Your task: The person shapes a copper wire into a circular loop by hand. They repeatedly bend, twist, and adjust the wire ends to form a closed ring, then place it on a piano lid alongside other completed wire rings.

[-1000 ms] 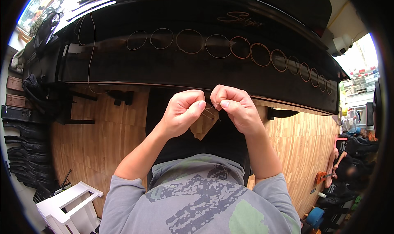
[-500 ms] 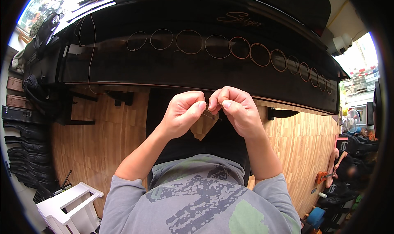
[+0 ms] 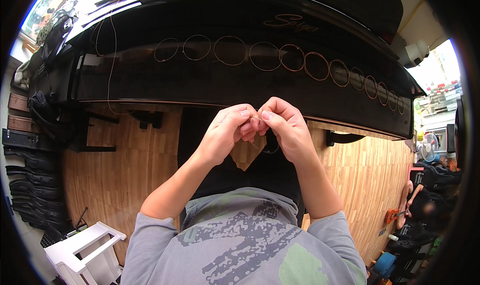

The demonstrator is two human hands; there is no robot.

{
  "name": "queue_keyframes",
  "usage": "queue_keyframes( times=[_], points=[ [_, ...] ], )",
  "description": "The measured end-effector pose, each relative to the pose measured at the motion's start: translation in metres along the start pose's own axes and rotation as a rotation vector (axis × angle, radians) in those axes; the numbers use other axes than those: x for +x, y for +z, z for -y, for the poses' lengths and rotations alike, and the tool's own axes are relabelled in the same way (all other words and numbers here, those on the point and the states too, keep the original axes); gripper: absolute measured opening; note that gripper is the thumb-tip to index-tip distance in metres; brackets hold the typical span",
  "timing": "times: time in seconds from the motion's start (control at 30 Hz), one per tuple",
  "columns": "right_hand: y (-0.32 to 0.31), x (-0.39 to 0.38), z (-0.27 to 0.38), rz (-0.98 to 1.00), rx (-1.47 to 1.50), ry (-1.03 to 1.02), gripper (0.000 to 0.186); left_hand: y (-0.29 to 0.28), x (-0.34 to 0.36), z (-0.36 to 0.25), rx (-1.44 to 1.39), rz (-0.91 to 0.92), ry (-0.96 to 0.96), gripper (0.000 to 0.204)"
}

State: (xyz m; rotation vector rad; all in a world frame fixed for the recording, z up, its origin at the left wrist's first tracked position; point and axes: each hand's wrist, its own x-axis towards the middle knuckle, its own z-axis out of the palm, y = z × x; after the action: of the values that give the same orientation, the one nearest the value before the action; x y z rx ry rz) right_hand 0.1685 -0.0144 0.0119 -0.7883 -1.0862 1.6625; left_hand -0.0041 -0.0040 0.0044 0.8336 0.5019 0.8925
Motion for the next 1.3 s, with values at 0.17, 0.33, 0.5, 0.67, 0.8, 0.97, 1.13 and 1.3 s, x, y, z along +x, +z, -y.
queue_keyframes(
  times=[0.17, 0.33, 0.5, 0.67, 0.8, 0.97, 1.13, 1.3],
  points=[
    [0.000, 0.001, 0.000, -0.024, 0.054, 0.002, 0.014, -0.001, 0.004, 0.002, 0.119, -0.168, 0.075, 0.023],
    [-0.005, 0.002, -0.005, -0.050, 0.175, -0.012, 0.012, -0.001, 0.000, 0.002, 0.259, -0.158, 0.184, 0.021],
    [-0.012, 0.004, -0.008, 0.029, 0.326, 0.026, 0.011, 0.006, -0.002, -0.006, 0.268, -0.183, 0.146, 0.020],
    [-0.016, 0.006, -0.003, 0.104, 0.396, 0.024, 0.015, 0.003, -0.003, -0.009, 0.311, -0.169, 0.139, 0.018],
    [-0.021, 0.004, 0.000, 0.051, 0.177, 0.006, 0.017, 0.005, -0.004, -0.013, 0.656, -0.212, 0.260, 0.017],
    [-0.022, 0.000, 0.002, -0.028, -0.154, -0.061, 0.015, 0.003, -0.005, -0.016, 0.934, -0.234, 0.391, 0.015],
    [-0.016, -0.002, -0.001, -0.068, -0.217, -0.068, 0.013, 0.004, -0.002, -0.016, 0.967, -0.232, 0.356, 0.012],
    [-0.009, -0.001, -0.005, -0.070, -0.079, -0.049, 0.014, 0.006, -0.002, -0.013, 0.735, -0.230, 0.285, 0.011]
  ],
)
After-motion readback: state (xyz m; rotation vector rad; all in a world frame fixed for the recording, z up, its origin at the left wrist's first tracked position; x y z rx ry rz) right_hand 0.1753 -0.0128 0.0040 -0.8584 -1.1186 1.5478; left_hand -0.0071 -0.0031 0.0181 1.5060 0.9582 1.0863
